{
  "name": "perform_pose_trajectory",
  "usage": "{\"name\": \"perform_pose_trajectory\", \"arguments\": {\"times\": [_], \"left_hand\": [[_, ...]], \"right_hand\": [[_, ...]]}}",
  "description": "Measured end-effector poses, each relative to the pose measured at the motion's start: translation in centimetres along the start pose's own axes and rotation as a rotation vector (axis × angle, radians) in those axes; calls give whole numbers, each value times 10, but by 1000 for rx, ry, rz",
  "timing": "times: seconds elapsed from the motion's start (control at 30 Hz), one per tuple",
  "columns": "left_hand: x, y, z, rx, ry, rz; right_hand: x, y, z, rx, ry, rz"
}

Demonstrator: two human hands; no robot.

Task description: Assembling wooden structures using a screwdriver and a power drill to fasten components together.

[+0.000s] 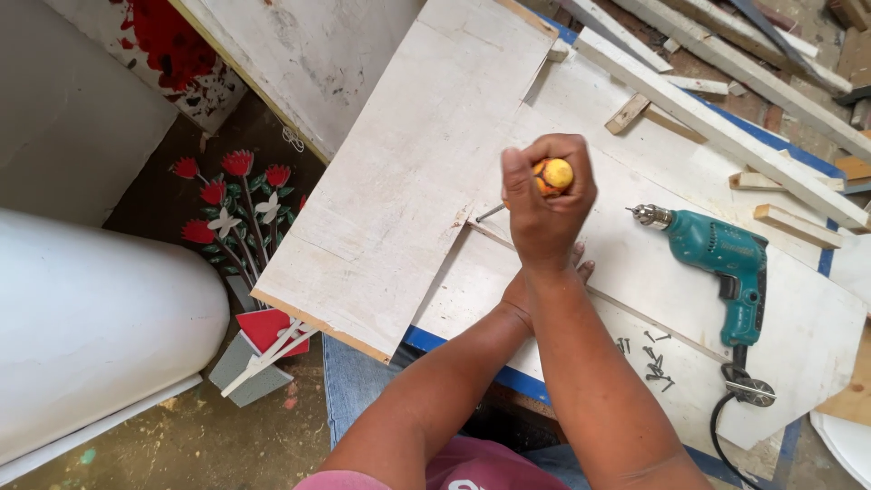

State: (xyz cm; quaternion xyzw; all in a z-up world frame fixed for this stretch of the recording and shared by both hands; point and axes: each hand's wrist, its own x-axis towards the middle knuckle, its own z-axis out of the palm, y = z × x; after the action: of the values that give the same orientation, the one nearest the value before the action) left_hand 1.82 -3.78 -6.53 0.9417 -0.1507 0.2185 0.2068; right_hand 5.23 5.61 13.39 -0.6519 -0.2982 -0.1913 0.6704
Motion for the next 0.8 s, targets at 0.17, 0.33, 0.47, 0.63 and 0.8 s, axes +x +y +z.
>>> {"name": "perform_pose_trajectory", "arguments": {"times": [0.17, 0.33, 0.47, 0.63, 0.8], "left_hand": [[-10, -8, 10, -1, 24, -5], [-17, -14, 8, 3, 94, 78], [-17, -15, 2, -1, -65, 67], [-8, -14, -1, -34, 61, 30], [3, -5, -12, -72, 30, 65]], "right_hand": [[23, -29, -31, 209, 19, -13], [34, -94, -105, -53, -85, -81], [2, -101, -171, -610, -217, 436], [-78, -68, -250, -907, -184, 808], [-120, -58, -275, -1185, -462, 892]]}}
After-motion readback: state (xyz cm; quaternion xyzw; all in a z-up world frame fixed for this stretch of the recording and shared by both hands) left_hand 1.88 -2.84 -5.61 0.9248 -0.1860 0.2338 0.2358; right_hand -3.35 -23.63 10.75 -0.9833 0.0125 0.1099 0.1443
